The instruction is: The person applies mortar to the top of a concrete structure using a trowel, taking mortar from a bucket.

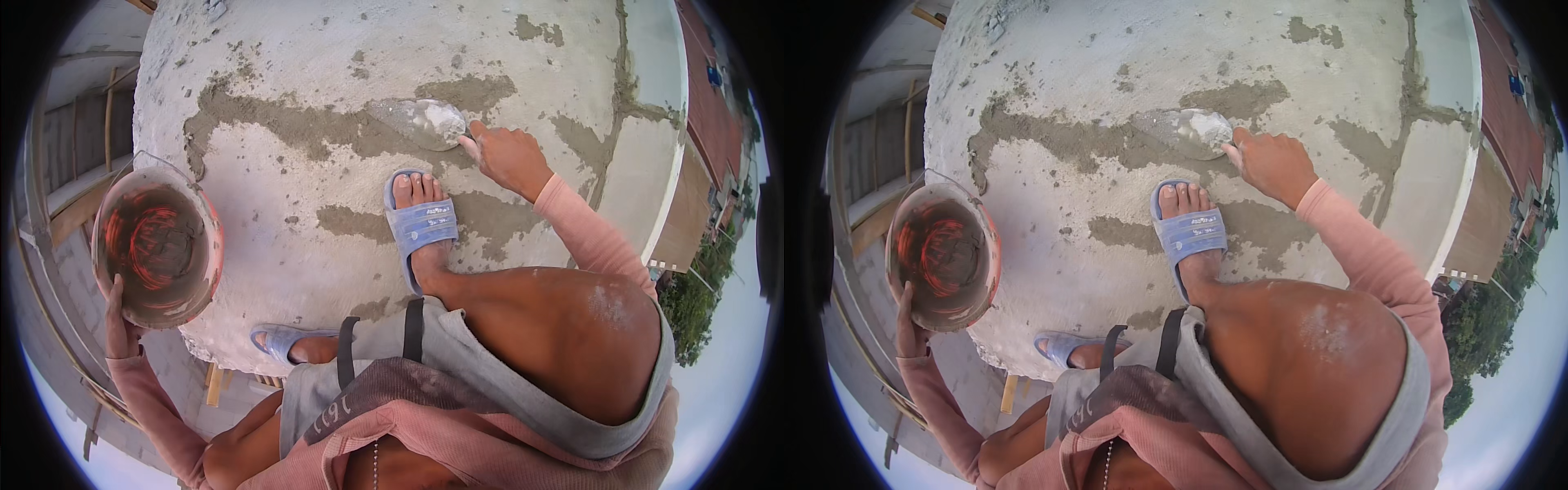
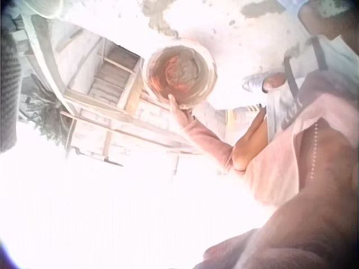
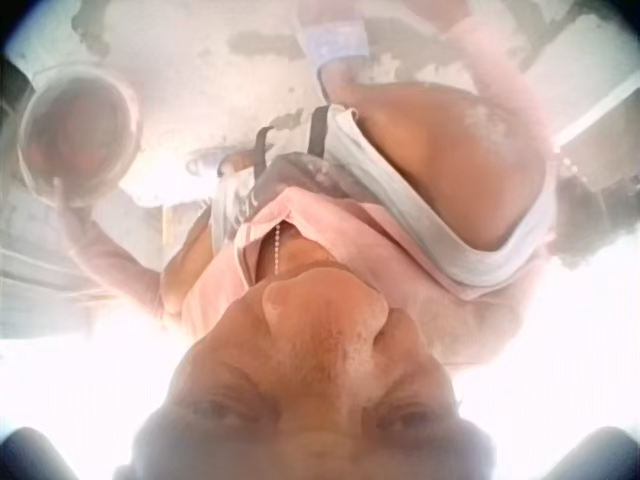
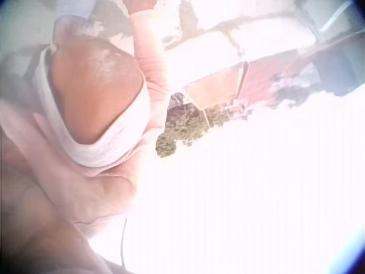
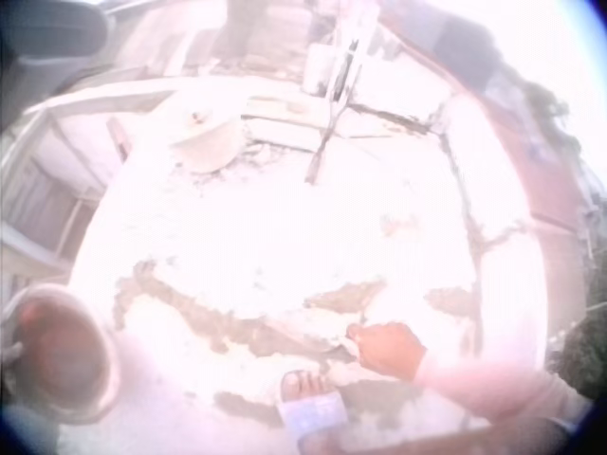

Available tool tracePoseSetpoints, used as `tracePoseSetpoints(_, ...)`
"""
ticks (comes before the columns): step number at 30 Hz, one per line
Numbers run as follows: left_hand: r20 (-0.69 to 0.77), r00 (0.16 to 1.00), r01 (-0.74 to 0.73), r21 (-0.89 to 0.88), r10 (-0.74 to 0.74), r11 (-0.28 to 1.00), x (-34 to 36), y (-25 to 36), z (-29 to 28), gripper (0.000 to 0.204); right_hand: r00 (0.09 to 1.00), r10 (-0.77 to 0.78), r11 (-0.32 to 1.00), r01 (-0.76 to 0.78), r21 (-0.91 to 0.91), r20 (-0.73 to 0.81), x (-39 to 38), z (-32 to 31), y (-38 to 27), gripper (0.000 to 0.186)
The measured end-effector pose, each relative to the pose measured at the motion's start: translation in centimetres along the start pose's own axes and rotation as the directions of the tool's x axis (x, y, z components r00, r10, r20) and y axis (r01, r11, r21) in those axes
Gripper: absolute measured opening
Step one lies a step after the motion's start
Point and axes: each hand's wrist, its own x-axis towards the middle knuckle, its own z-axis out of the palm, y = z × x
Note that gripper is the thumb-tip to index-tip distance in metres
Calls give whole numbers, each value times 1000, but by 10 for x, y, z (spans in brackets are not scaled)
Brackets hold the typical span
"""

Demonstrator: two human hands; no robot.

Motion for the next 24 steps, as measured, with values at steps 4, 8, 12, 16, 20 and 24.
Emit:
tracePoseSetpoints(4,67,998,-18,-25,20,1000,30,-13,12,68,981,93,995,-96,-13,-169,26,-9,3,41)
tracePoseSetpoints(8,91,993,79,26,-81,997,11,-5,8,66,960,200,979,-192,61,-193,18,-2,6,45)
tracePoseSetpoints(12,16,999,33,-12,-33,999,10,-19,4,66,979,199,942,-176,285,-53,-7,23,28,58)
tracePoseSetpoints(16,-25,999,23,-55,-24,998,9,-32,-1,66,956,208,799,-288,528,207,-87,40,35,67)
tracePoseSetpoints(20,-18,1000,17,-166,-21,986,9,-27,-29,63,864,99,672,-424,607,493,-105,30,-9,72)
tracePoseSetpoints(24,-32,992,119,-48,-121,992,2,-7,-33,66,804,-62,666,-408,625,591,-55,8,-60,78)
